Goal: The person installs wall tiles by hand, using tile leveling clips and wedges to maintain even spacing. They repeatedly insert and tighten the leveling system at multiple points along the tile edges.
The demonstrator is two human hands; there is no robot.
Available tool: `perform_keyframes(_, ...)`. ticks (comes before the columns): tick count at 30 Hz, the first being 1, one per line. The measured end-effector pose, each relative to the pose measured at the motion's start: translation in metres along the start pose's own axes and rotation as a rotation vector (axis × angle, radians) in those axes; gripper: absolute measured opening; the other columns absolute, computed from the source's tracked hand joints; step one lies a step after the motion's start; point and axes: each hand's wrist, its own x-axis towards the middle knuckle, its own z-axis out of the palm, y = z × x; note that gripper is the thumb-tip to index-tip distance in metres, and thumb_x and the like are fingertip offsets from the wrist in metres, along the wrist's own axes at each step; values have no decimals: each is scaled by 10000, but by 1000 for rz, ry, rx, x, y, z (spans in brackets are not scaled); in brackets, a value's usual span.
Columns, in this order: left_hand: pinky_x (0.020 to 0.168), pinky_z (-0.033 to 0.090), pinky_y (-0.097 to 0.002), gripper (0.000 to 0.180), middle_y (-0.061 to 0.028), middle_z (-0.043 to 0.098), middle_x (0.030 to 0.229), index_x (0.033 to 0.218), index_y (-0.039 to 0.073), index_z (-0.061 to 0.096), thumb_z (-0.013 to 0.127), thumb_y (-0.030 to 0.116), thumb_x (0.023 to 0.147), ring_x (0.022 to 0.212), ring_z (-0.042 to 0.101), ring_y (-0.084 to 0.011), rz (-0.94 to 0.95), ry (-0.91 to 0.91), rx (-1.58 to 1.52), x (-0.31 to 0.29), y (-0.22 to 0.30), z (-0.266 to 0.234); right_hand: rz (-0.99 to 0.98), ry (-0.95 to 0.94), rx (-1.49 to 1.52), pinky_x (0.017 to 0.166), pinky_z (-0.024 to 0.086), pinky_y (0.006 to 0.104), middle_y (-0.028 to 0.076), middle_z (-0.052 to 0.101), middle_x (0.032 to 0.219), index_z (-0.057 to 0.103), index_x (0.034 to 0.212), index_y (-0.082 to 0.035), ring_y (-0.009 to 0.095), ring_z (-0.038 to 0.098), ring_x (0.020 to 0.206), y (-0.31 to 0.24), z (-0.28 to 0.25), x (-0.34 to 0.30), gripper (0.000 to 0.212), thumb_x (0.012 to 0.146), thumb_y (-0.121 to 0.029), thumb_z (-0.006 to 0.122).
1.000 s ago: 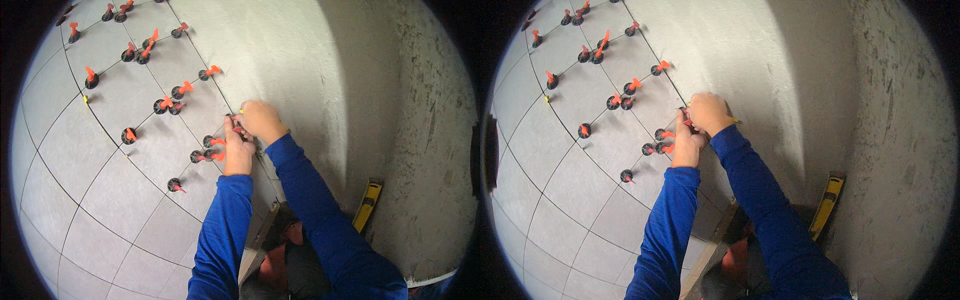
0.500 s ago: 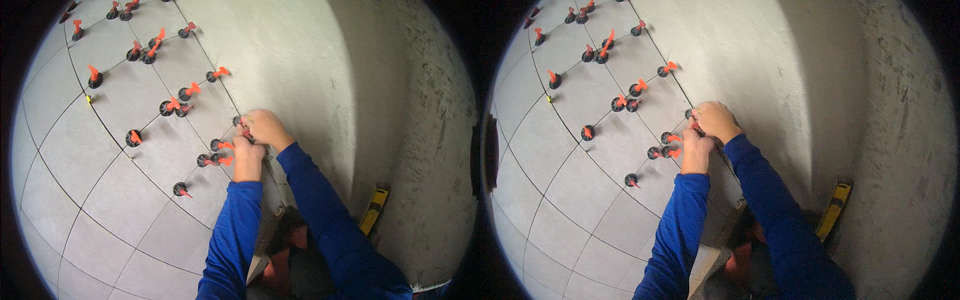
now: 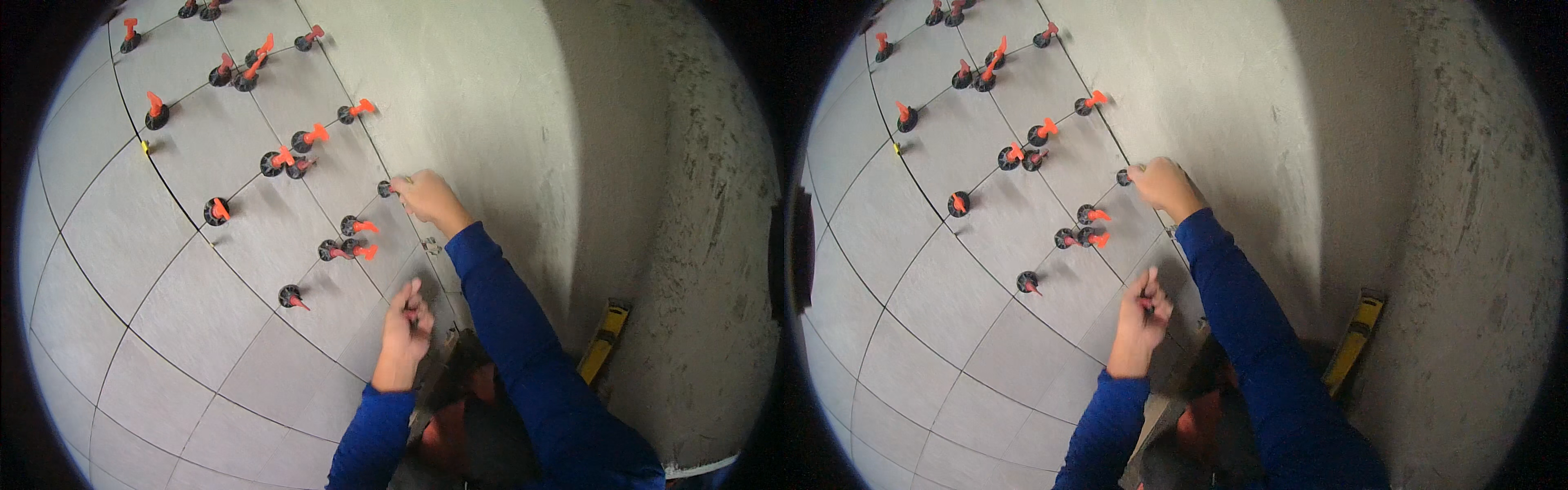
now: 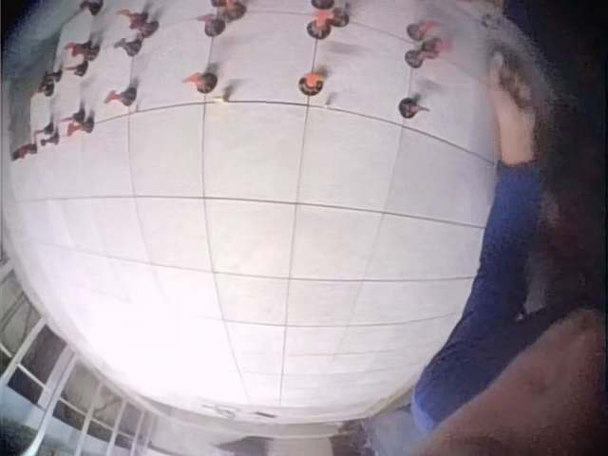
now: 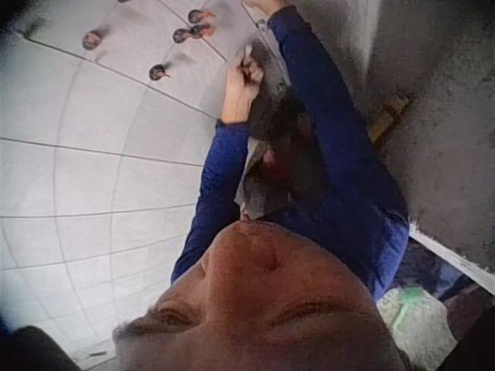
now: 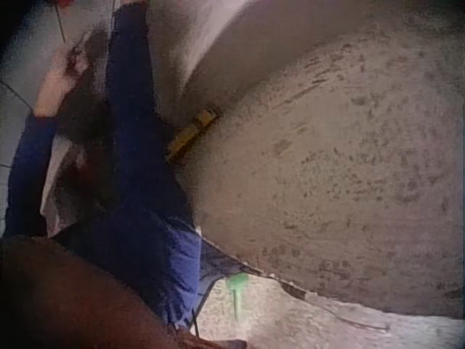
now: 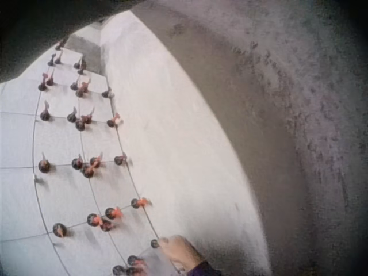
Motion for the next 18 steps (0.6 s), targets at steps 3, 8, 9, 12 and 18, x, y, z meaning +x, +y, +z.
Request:
perform_keyframes(3,523,307,-252,189,69,433,707,1038,95,637,657,264,953,616,412,-95,-68,62,-13,-48,-13,-48,17,1,-30,827,509,506,362,633,854,695,828,94,502,646,894,-2,-2,-4,462,847,-361,616)
perform_keyframes(8,532,327,-242,181,48,444,724,1020,68,620,656,233,956,630,419,-102,-110,200,-36,-108,-43,-111,-100,87,49,760,524,501,316,660,802,686,853,64,471,658,771,1,2,-7,324,824,-258,657)
perform_keyframes(9,534,329,-241,182,44,455,730,1023,63,622,654,231,959,632,424,-103,-125,212,-67,-117,-47,-120,-99,87,128,742,529,494,303,669,792,686,860,55,454,667,741,3,4,-7,290,821,-231,663)
perform_keyframes(12,539,334,-237,187,37,487,752,1036,56,628,645,229,967,644,442,-105,-167,244,-109,-133,-56,-135,-287,253,33,661,536,428,227,705,762,692,895,31,310,683,640,5,13,-4,220,831,-176,654)
perform_keyframes(18,549,367,-233,199,38,530,786,1064,75,641,627,254,979,672,471,-106,-187,221,-91,-143,-64,-144,109,183,724,407,322,248,56,604,668,626,879,11,72,435,452,-16,7,-23,134,888,-118,589)
